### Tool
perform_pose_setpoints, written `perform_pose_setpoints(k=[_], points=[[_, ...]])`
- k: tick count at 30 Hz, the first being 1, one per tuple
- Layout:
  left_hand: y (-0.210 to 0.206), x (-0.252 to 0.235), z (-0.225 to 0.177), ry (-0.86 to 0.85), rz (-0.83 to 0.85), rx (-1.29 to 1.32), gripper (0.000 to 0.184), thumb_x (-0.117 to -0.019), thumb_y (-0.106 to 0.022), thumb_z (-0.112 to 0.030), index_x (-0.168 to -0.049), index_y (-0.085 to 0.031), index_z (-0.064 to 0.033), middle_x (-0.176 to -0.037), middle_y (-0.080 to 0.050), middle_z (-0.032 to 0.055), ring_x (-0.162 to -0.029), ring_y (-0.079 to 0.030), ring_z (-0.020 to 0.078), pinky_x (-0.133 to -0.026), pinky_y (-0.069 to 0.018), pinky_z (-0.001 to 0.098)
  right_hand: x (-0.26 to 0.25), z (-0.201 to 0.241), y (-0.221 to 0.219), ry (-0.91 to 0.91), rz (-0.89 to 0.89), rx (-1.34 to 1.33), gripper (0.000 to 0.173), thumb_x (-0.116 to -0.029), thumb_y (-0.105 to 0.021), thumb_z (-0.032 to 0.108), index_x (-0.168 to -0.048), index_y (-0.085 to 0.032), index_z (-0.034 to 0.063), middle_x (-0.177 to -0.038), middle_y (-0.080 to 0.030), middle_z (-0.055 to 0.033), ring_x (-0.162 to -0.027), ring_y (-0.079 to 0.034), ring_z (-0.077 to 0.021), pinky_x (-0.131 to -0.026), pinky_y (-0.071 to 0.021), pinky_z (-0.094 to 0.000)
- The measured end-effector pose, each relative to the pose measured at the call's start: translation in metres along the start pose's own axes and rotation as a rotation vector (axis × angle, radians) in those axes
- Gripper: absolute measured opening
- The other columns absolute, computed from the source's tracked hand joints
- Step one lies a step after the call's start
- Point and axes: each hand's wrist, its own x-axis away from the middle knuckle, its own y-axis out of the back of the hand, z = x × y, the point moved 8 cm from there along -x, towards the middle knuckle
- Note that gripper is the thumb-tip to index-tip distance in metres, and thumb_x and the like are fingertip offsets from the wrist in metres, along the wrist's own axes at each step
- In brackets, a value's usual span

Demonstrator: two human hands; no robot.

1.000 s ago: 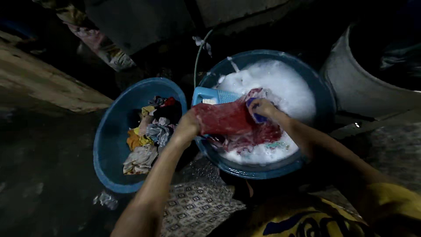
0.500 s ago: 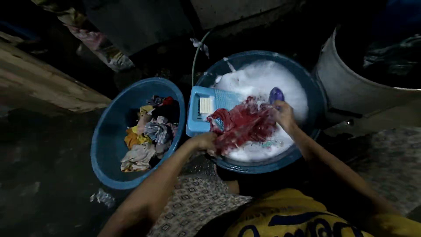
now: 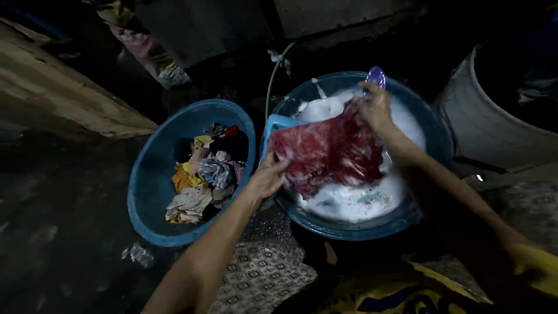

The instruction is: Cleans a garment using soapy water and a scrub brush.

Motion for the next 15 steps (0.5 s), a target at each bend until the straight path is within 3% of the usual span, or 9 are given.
perform_pose_setpoints(k=[1,3,4,6,8,9,11,13,15], points=[[0.004,-0.01,0.004,0.032,-0.055,-0.154,0.062,-0.0947,-0.059,0.005,-0.147,-0.033,-0.0155,-0.108,-0.066,0.0089,-0.082,-0.069,0.0169,-0.068,-0.0601,0.0342,0.001,0.004,-0.023,-0.003,0.025,-0.006,0.048,-0.1001,-0.065,0.02,-0.144,-0.053,0.0062,-0.125,-0.062,-0.0302,-0.108,-0.064,-0.0443,-0.093,-0.0522,-0.0606],[0.011,-0.024,0.009,0.117,-0.125,-0.48,0.094,-0.0886,-0.066,0.01,-0.162,-0.012,-0.0147,-0.13,-0.057,0.02,-0.1,-0.066,0.0243,-0.082,-0.0587,0.0407,0.026,0.03,-0.066,0.093,0.08,-0.105,0.044,-0.0964,-0.068,0.013,-0.138,-0.057,0.0035,-0.113,-0.067,-0.024,-0.093,-0.068,-0.0353,-0.084,-0.0568,-0.0526],[0.014,-0.028,0.007,0.148,-0.154,-0.628,0.101,-0.0863,-0.069,0.009,-0.164,-0.009,-0.0148,-0.136,-0.056,0.0243,-0.108,-0.066,0.0297,-0.089,-0.0576,0.0461,0.044,0.047,-0.089,0.153,0.134,-0.197,0.04,-0.095,-0.069,0.011,-0.133,-0.06,0.0026,-0.108,-0.069,-0.0211,-0.087,-0.069,-0.0307,-0.079,-0.0584,-0.0489],[0.021,-0.032,-0.001,0.188,-0.19,-0.876,0.095,-0.085,-0.073,0.005,-0.162,-0.018,-0.01,-0.134,-0.059,0.0275,-0.116,-0.064,0.0386,-0.097,-0.0536,0.0573,0.081,0.076,-0.134,0.233,0.286,-0.363,0.033,-0.0945,-0.072,0.011,-0.125,-0.061,0.0035,-0.099,-0.068,-0.0177,-0.078,-0.068,-0.0261,-0.07,-0.0596,-0.0447],[0.029,-0.03,-0.01,0.224,-0.217,-0.993,0.075,-0.0859,-0.073,0.002,-0.151,-0.037,-0.0028,-0.124,-0.063,0.0275,-0.111,-0.065,0.04,-0.094,-0.0527,0.0602,0.099,0.089,-0.177,0.274,0.44,-0.304,0.026,-0.0949,-0.072,0.014,-0.117,-0.064,0.0023,-0.104,-0.067,-0.0186,-0.088,-0.068,-0.03,-0.078,-0.059,-0.0492],[0.034,-0.031,-0.01,0.251,-0.207,-1.012,0.074,-0.0853,-0.071,0.003,-0.151,-0.037,-0.0025,-0.123,-0.063,0.0278,-0.109,-0.065,0.0399,-0.092,-0.0531,0.0595,0.101,0.084,-0.192,0.247,0.516,-0.207,0.024,-0.0971,-0.069,0.018,-0.116,-0.065,0.0035,-0.109,-0.067,-0.0197,-0.096,-0.068,-0.0338,-0.083,-0.0576,-0.0536],[0.036,-0.028,-0.01,0.307,-0.187,-0.993,0.088,-0.0827,-0.074,0.005,-0.157,-0.029,-0.0063,-0.128,-0.059,0.0305,-0.111,-0.063,0.0427,-0.092,-0.0532,0.06,0.092,0.054,-0.204,0.209,0.621,-0.058,0.023,-0.0995,-0.066,0.022,-0.115,-0.066,0.0055,-0.108,-0.069,-0.0198,-0.1,-0.068,-0.0367,-0.085,-0.0554,-0.0591],[0.037,-0.026,-0.006,0.329,-0.193,-0.977,0.097,-0.0792,-0.079,0.005,-0.159,-0.026,-0.0115,-0.129,-0.059,0.0313,-0.11,-0.063,0.045,-0.09,-0.0532,0.0616,0.074,0.002,-0.188,0.251,0.601,0.076,0.023,-0.0998,-0.066,0.026,-0.114,-0.067,0.0077,-0.106,-0.069,-0.0179,-0.097,-0.069,-0.0361,-0.085,-0.0553,-0.0602],[0.04,-0.028,-0.004,0.327,-0.213,-0.985,0.099,-0.0768,-0.081,0.004,-0.159,-0.028,-0.0125,-0.127,-0.06,0.0313,-0.108,-0.064,0.0451,-0.089,-0.0538,0.0617,0.048,-0.064,-0.155,0.223,0.528,0.187,0.024,-0.1005,-0.066,0.024,-0.116,-0.067,0.006,-0.111,-0.068,-0.0225,-0.101,-0.067,-0.0421,-0.087,-0.054,-0.0642]])
